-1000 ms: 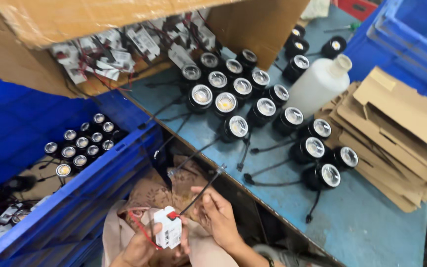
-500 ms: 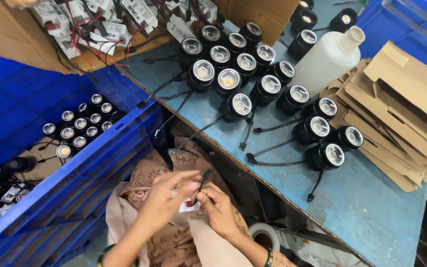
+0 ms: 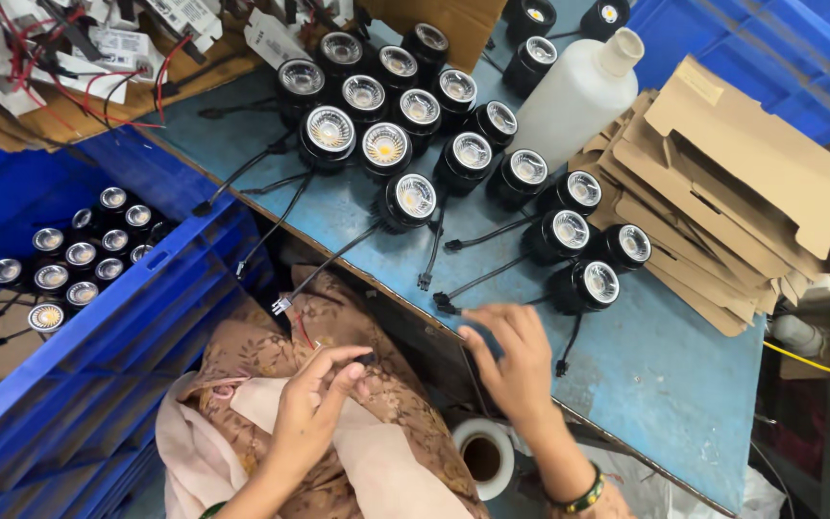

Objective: The person assembles LED light units by picking up black cylindrical light bodies and white power adapters, connecting their wires, and placing the completed units into a blue crate. The person repeats this process multiple times.

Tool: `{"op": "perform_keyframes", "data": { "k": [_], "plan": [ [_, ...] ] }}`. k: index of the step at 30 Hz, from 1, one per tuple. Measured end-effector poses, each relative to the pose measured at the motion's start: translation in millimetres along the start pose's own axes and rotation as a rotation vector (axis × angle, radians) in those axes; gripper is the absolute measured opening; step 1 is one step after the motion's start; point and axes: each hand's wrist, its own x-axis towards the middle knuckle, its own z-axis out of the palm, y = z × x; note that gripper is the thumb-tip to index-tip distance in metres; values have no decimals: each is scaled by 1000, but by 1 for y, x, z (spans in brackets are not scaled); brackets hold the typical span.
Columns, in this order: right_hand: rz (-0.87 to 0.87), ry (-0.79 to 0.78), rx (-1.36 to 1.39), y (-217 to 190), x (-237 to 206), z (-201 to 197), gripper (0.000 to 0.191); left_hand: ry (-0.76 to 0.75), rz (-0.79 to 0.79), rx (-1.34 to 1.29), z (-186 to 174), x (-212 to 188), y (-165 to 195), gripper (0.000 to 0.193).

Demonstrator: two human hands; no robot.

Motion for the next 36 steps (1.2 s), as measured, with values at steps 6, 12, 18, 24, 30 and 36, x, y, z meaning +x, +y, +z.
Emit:
{"op": "perform_keyframes", "data": {
  "k": [6, 12, 18, 24, 30, 36],
  "plan": [
    [5, -109, -154, 6, 14, 16, 24, 24, 224, 197, 7, 5, 22, 23],
    [17, -106, 128, 18, 8, 11, 18, 48, 100, 350, 19, 13, 30, 23],
    [64, -111, 291, 25, -2, 5, 21, -14, 304, 328, 33, 24, 31, 25],
    [-29, -141, 351, 25, -2, 4, 23, -82, 205, 367, 37, 29, 36, 25],
    [-91, -154, 401, 23, 1, 3, 25, -89, 206, 415, 39, 31, 41, 24],
    [-70, -163, 419, 24, 2, 5, 22, -113, 221, 364, 39, 30, 43, 24]
  ]
}}
